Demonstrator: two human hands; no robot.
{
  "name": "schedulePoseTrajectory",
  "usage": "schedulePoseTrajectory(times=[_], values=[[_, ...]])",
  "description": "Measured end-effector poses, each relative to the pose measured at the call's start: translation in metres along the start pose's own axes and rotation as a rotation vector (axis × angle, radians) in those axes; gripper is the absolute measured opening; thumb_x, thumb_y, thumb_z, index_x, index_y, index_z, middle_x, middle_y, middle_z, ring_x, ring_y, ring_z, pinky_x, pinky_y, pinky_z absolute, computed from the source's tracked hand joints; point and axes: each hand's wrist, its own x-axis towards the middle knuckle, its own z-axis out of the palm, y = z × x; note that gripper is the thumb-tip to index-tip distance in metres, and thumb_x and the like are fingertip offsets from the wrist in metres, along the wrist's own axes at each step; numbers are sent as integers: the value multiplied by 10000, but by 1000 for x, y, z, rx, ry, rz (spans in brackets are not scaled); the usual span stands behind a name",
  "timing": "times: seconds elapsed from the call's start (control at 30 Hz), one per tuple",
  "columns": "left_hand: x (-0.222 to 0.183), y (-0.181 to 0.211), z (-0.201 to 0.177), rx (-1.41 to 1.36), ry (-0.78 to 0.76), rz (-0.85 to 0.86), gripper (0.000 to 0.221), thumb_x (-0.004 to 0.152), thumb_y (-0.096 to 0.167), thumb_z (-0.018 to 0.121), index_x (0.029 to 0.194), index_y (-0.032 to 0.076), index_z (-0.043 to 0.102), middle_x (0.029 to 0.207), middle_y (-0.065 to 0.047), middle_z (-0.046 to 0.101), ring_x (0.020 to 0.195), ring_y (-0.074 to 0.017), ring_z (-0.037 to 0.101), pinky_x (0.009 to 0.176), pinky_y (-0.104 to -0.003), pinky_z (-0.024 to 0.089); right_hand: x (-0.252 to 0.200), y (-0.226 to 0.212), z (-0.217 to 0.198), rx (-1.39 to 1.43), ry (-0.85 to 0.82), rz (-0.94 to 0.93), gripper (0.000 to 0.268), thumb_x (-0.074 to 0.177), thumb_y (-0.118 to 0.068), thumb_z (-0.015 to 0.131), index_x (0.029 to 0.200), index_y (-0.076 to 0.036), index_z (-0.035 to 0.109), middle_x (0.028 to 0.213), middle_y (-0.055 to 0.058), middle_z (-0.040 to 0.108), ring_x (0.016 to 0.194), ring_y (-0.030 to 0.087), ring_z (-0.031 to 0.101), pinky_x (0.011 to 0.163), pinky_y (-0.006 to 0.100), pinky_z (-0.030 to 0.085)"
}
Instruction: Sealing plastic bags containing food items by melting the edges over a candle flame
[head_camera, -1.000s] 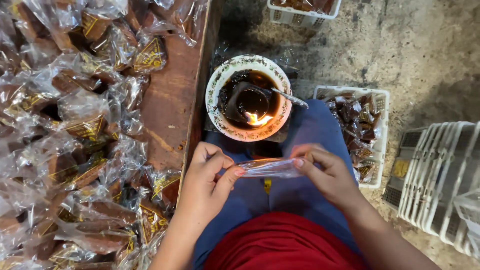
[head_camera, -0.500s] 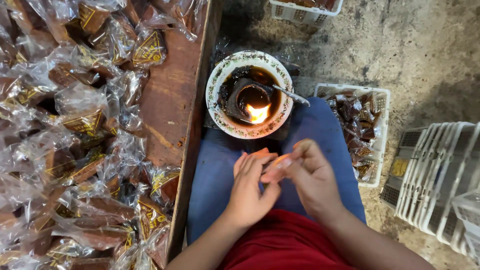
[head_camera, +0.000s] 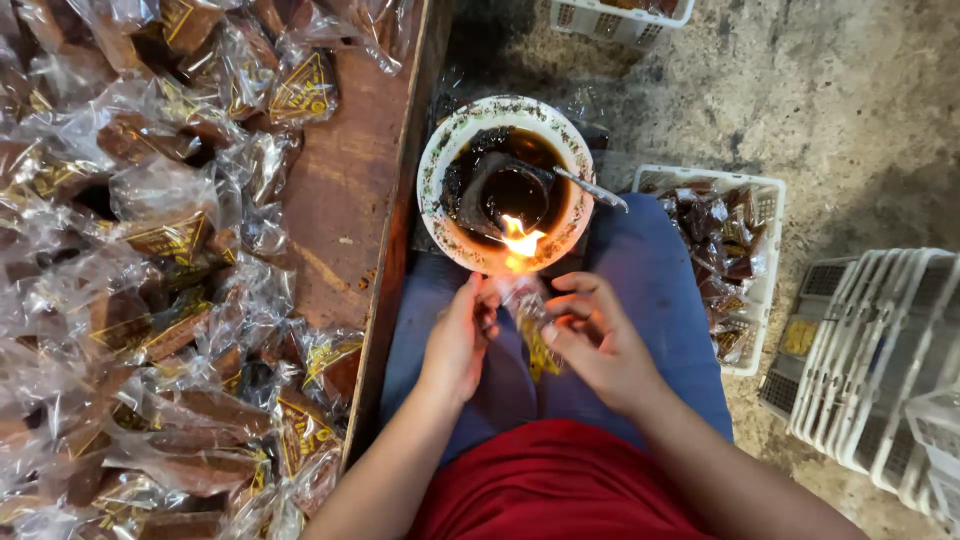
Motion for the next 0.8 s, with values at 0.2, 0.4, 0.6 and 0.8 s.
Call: schedulePoseTrajectory(times=[0.2,0.4,0.6,0.8], values=[[11,-43,-38,347,-476,78,514,1068,388,444,1441,73,606,726,-61,659,702,-118,653,694,-237,525,20,11,-6,152,184,118,412,907,-87,750,1252,-65,525,991,65,690,845,116,665,784,253,560],[-1,-59,-40,458,-655,-129,1182,864,501,824,1593,-74,93,1049,-284,725,816,-319,763,737,-440,609,4,-12,10,119,104,119,542,918,-91,716,1438,-57,566,1130,101,672,995,143,647,907,310,548],[9,-49,-32,938,-461,90,844,620,349,883,1413,298,599,1277,-73,711,1268,-278,641,1076,-401,511,-4,-10,8,114,110,20,366,891,-4,720,1252,58,715,1083,147,657,1034,208,672,966,427,554],[-22,-12,-23,1026,-394,388,884,685,139,767,1521,185,483,1403,-207,603,1349,-421,532,1147,-500,430,3,11,-8,-41,48,-61,123,846,-34,814,731,5,790,846,132,636,1045,258,639,954,353,474]])
